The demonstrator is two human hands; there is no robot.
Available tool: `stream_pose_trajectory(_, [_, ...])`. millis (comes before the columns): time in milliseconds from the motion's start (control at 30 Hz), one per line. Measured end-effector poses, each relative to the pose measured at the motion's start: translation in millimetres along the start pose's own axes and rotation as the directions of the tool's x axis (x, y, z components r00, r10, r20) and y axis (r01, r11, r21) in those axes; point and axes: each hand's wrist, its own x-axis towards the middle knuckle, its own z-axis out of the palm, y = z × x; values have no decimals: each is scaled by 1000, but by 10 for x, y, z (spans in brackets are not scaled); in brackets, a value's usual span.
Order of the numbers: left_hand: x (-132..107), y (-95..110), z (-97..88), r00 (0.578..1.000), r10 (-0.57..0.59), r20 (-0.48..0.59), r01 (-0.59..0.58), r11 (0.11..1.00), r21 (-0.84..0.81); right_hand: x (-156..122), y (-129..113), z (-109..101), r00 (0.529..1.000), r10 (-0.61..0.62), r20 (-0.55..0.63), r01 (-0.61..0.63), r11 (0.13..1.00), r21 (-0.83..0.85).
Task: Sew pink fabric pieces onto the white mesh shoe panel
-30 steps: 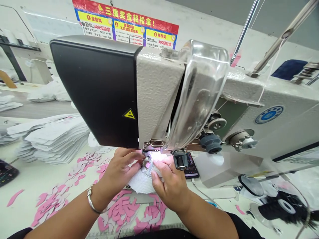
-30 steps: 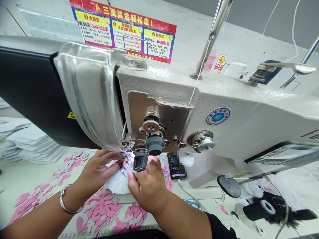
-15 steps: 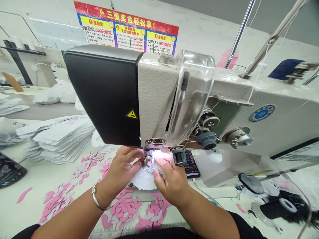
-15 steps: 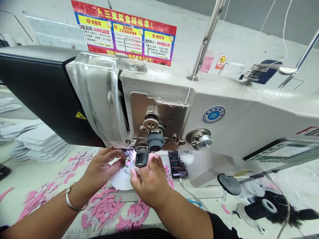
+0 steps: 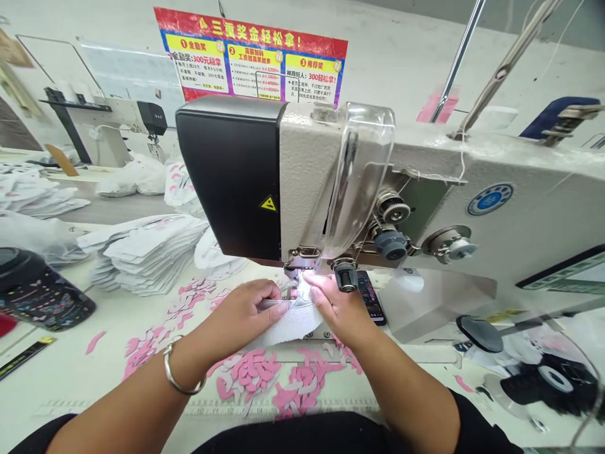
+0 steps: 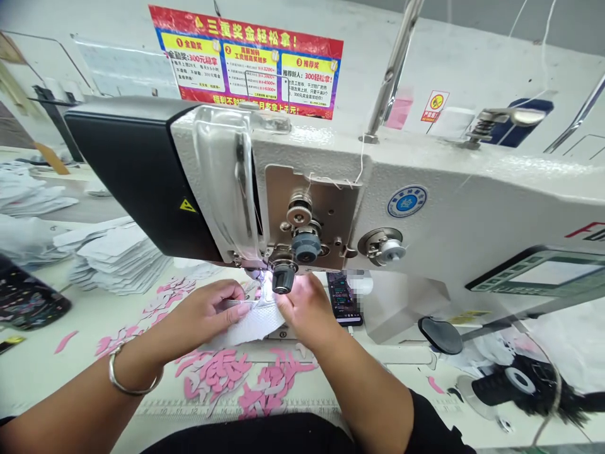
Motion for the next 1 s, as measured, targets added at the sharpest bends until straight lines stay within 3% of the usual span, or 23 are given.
stream_pose_trajectory(100, [-19, 47, 60, 965, -258, 53, 262, 926, -272, -11, 166, -48, 979, 188, -76, -192, 980, -57])
stream_pose_trajectory(167, [-32, 41, 141, 946, -322, 45, 305, 829, -469, -52, 301, -110, 952, 289, -99, -298, 950, -95])
stream_pose_trajectory(300, [-33, 25, 282, 938, -328, 113, 299, 601, -741, -181, 563, -197, 902, 429, 45, -413, 888, -202])
stream_pose_trajectory(400, [-10, 46, 336, 930, -346, 119, 300, 532, -792, -266, 667, -143, 852, 490, 184, -420, 850, -316])
stream_pose_trajectory(567, [21, 101, 383, 928, -329, 176, 304, 394, -867, -296, 673, 84, 791, 526, 313, -353, 809, -470])
stream_pose_trajectory(767, [6, 85, 396, 946, -270, 181, 286, 426, -858, -278, 675, 216, 733, 563, 382, -308, 775, -552])
stream_pose_trajectory(900, [6, 95, 382, 954, -205, 217, 286, 421, -861, -308, 714, 232, 736, 555, 389, -303, 783, -543])
stream_pose_trajectory(1000, [12, 114, 379, 954, -211, 212, 290, 474, -832, -324, 728, 224, 770, 534, 350, -322, 798, -509])
